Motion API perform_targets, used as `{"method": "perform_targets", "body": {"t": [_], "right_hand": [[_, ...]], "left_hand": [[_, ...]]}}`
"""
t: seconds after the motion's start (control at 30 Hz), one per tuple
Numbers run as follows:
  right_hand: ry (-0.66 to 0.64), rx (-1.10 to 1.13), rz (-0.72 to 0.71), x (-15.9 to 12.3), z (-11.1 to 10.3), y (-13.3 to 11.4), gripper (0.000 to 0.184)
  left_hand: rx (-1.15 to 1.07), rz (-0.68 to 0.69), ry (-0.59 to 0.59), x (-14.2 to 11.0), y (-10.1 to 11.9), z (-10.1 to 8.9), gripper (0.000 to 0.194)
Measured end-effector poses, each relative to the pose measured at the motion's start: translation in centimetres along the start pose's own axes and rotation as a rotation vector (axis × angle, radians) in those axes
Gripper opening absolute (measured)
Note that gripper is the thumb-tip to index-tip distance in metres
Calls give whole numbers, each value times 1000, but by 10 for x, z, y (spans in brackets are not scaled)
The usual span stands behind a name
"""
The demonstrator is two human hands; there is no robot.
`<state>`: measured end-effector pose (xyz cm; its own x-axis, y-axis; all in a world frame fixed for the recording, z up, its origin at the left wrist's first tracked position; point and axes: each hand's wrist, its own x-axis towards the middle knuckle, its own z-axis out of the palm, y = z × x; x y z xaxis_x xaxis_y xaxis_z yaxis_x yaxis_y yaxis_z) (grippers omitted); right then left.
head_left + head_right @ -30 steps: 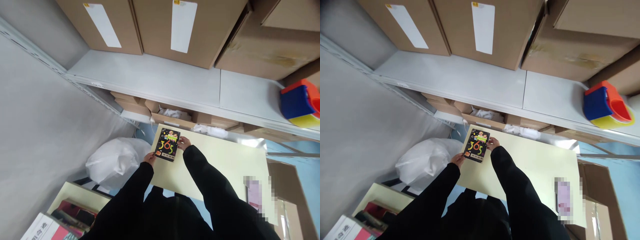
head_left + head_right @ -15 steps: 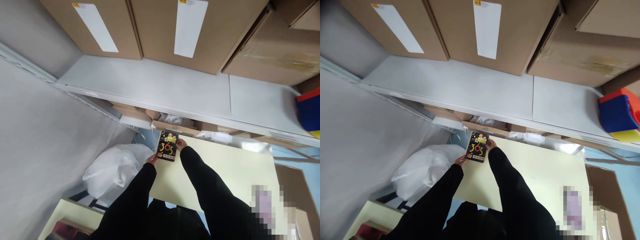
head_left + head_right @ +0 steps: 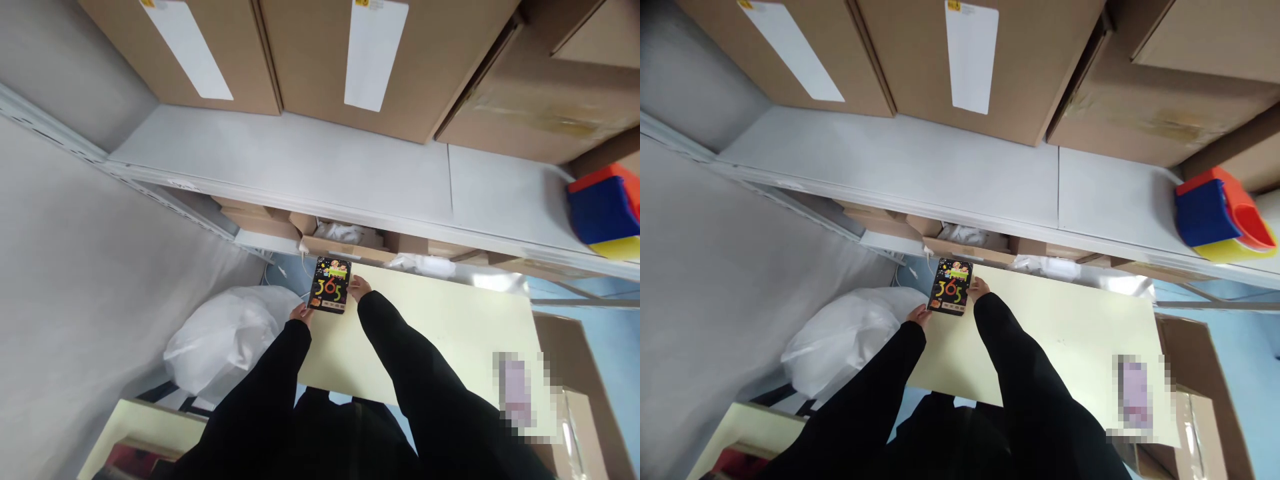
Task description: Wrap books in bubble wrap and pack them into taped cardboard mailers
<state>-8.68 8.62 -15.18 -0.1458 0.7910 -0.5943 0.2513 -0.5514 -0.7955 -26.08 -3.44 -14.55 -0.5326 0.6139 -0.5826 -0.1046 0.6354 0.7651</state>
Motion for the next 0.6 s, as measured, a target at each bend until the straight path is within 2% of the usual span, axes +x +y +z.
{"method": "perform_targets", "body": {"t": [0.1,0.17,0.23,0.3,0.37,0.47,0.53,0.6], "right_hand": [[99,-11,-23,-21,-12,-3,46],[128,-33,-78,-44,-28,-8,38],[123,-92,-184,-73,-50,-18,29],[141,-176,-323,-108,-78,-34,23],[202,-270,-466,-145,-115,-54,22],[431,-434,-614,-194,-182,-91,24],[632,-622,-677,-214,-232,-117,32],[830,-818,-711,-220,-279,-143,40]], "left_hand": [[32,73,4,-7,2,-8,30],[78,155,-39,-14,-2,-11,37],[231,304,-177,-22,-12,-10,35],[351,377,-323,-28,-26,-3,33],[421,405,-428,-33,-36,8,35],[511,476,-532,-46,-40,28,36],[571,519,-547,-60,-39,39,32],[634,539,-520,-75,-38,46,29]]}}
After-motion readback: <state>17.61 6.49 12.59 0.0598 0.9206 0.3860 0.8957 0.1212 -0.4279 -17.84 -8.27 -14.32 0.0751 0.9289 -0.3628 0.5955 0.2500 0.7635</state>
